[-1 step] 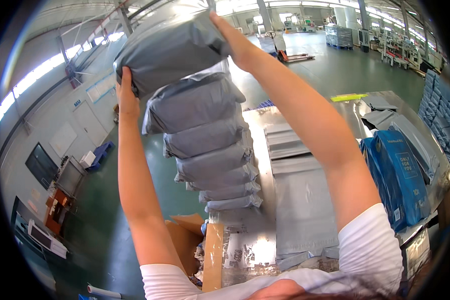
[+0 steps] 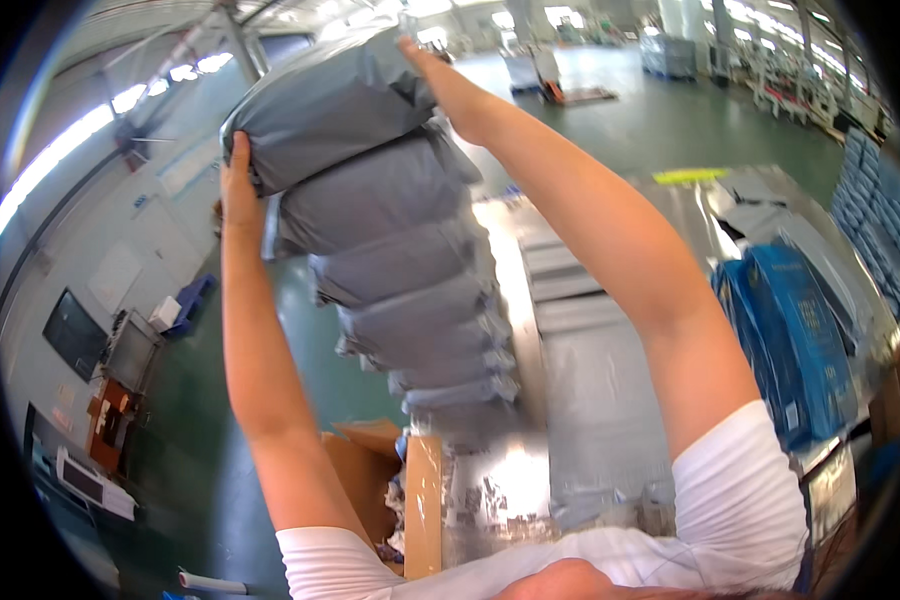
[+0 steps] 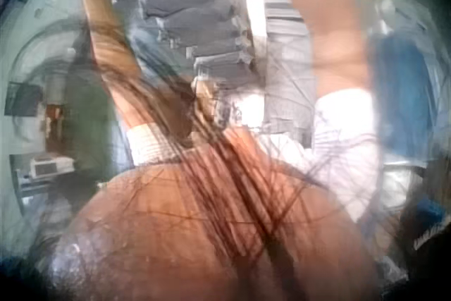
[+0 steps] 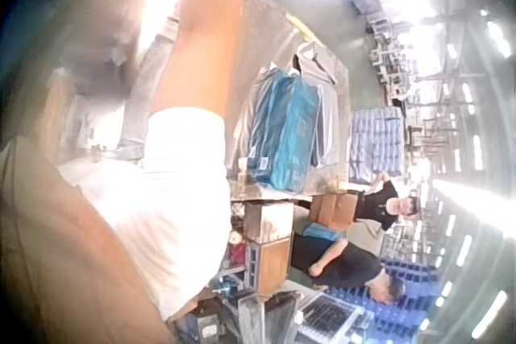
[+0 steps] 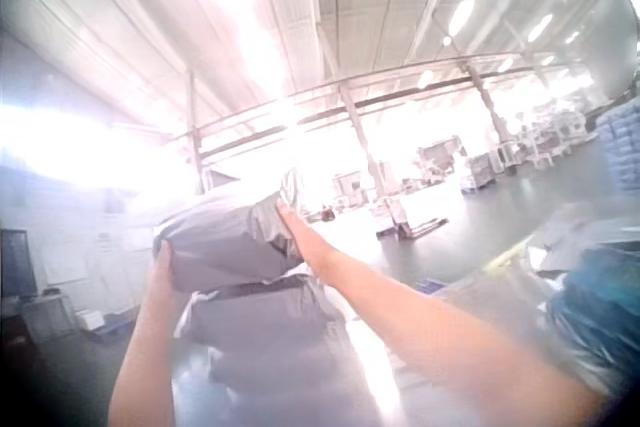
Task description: The person repeatedly picks up blue packages, places them into gray shipping mailers, and seals the mailers. They then stack the sealed packages and place them into blue plastic bins. Another person is visible in the background performing similar packing tasks.
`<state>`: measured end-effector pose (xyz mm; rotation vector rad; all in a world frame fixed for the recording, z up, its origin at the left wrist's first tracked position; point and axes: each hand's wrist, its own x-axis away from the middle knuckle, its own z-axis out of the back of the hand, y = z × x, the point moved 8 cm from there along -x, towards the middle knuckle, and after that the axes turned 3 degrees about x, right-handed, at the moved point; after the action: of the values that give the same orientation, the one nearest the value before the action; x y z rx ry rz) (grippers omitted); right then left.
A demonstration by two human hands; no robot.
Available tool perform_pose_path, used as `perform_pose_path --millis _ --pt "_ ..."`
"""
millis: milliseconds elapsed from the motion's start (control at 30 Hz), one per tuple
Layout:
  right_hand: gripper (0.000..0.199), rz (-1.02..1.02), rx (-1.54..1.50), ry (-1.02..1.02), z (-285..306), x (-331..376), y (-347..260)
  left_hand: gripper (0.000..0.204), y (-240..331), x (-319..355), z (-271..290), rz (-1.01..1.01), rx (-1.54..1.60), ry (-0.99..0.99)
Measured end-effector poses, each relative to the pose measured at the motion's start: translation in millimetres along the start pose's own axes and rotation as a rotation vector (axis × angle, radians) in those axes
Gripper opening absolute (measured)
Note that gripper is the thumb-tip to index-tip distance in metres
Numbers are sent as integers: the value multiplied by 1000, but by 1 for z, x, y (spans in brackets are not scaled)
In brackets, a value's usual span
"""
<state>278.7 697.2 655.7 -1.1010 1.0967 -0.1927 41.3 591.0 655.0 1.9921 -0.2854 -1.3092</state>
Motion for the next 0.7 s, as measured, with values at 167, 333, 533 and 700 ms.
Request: perform_pose_path --millis 167,333,533,700 --pt "58 -15 131 -131 5 101 85 29 26 72 34 -549 -708 207" --pt "46 -446 787 29 144 418 214 23 -123 274 -178 -239 -454 -605" --pt "31 -961 693 347 87 741 218 62 -328 555 -237 121 -824 -1296" --pt "38 -933 1059 354 100 766 144 67 -368 615 -248 43 -945 -1368"
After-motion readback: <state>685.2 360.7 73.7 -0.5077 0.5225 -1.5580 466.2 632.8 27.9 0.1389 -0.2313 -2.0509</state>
